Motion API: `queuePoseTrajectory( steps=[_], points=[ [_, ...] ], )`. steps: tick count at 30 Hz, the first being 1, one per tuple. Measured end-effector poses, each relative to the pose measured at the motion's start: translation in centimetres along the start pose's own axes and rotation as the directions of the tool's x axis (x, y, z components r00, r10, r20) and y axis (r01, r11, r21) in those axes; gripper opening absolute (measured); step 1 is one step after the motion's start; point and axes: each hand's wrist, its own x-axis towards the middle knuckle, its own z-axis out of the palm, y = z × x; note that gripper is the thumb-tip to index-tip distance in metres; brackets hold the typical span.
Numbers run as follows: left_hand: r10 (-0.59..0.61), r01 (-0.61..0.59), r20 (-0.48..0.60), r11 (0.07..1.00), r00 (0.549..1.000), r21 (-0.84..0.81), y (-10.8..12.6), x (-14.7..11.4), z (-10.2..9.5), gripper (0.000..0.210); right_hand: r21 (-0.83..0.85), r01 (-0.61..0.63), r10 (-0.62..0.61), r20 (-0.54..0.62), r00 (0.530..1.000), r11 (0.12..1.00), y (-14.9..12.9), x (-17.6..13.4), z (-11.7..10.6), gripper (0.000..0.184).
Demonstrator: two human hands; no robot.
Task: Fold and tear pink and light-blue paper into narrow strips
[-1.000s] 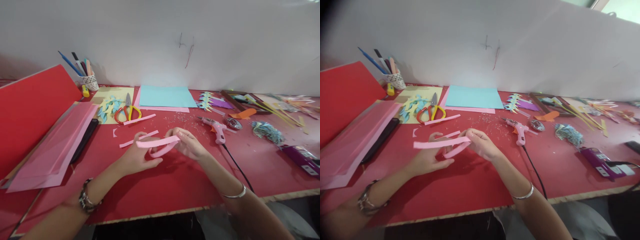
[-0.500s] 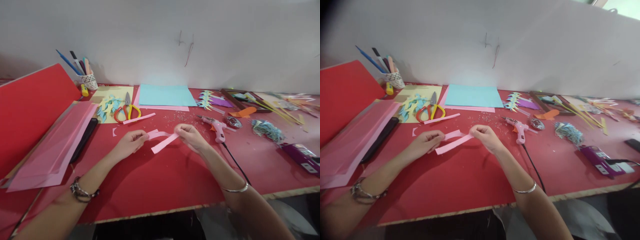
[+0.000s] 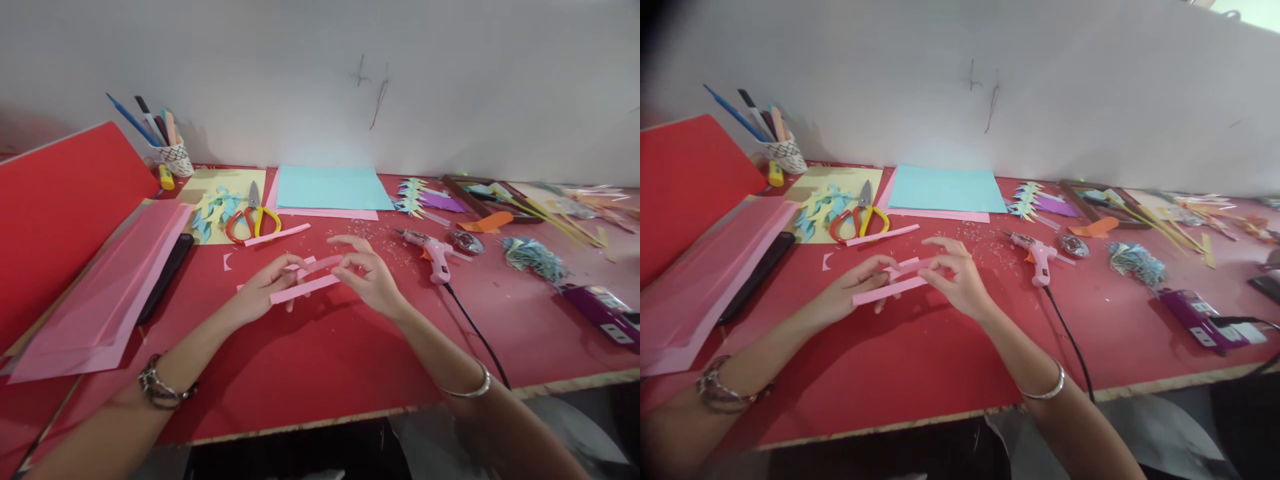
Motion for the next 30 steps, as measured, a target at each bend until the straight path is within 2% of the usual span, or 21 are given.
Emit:
queuePoseTrajectory(
  steps=[3,9,13,15,17,20,23,25,27,30],
  points=[
    [0.018,-0.018,-0.004,0.997,1.000,0.081,0.0,-0.1,-0.3,0.018,0.051,-0.015,0.013,0.036,0.999,0.999,0.3,0.1,0.0,0.025],
    [0.085,-0.099,0.077,0.976,0.993,0.196,-0.2,-0.1,-0.7,0.051,-0.096,0.003,0.001,0.034,0.999,0.995,0.7,0.3,0.0,0.028],
    [0.054,-0.058,0.021,0.949,0.998,0.311,-0.4,0.1,-0.6,0.039,-0.291,-0.007,0.027,0.063,0.998,0.957,0.8,0.3,-0.4,0.032],
    [0.056,-0.047,-0.011,0.912,0.998,0.408,-0.5,0.2,-0.5,0.032,-0.392,0.005,0.032,0.087,0.996,0.920,0.7,0.1,-0.5,0.028],
    [0.087,-0.081,0.010,0.868,0.996,0.490,-0.7,0.1,-0.4,0.031,-0.457,0.049,0.012,0.130,0.991,0.888,0.4,-0.1,-0.3,0.020],
    [0.128,-0.172,0.118,0.816,0.985,0.551,-0.9,0.1,-0.2,0.030,-0.433,0.126,-0.013,0.253,0.967,0.893,-0.3,-0.5,0.3,0.014],
    [0.155,-0.247,0.210,0.800,0.965,0.546,-0.9,0.1,-0.1,0.028,-0.332,0.136,0.008,0.398,0.917,0.933,-0.9,-0.7,0.8,0.015],
    [0.170,-0.265,0.220,0.797,0.961,0.542,-0.9,0.2,-0.1,0.027,-0.280,0.135,0.019,0.487,0.873,0.950,-1.1,-0.7,0.9,0.017],
    [0.179,-0.265,0.208,0.797,0.962,0.543,-0.9,0.2,-0.1,0.027,-0.268,0.142,0.021,0.527,0.849,0.953,-1.0,-0.6,0.9,0.020],
    [0.187,-0.233,0.140,0.802,0.972,0.550,-0.6,0.1,-0.2,0.026,-0.290,0.140,0.028,0.507,0.861,0.947,-0.7,-0.5,0.8,0.025]
  ],
)
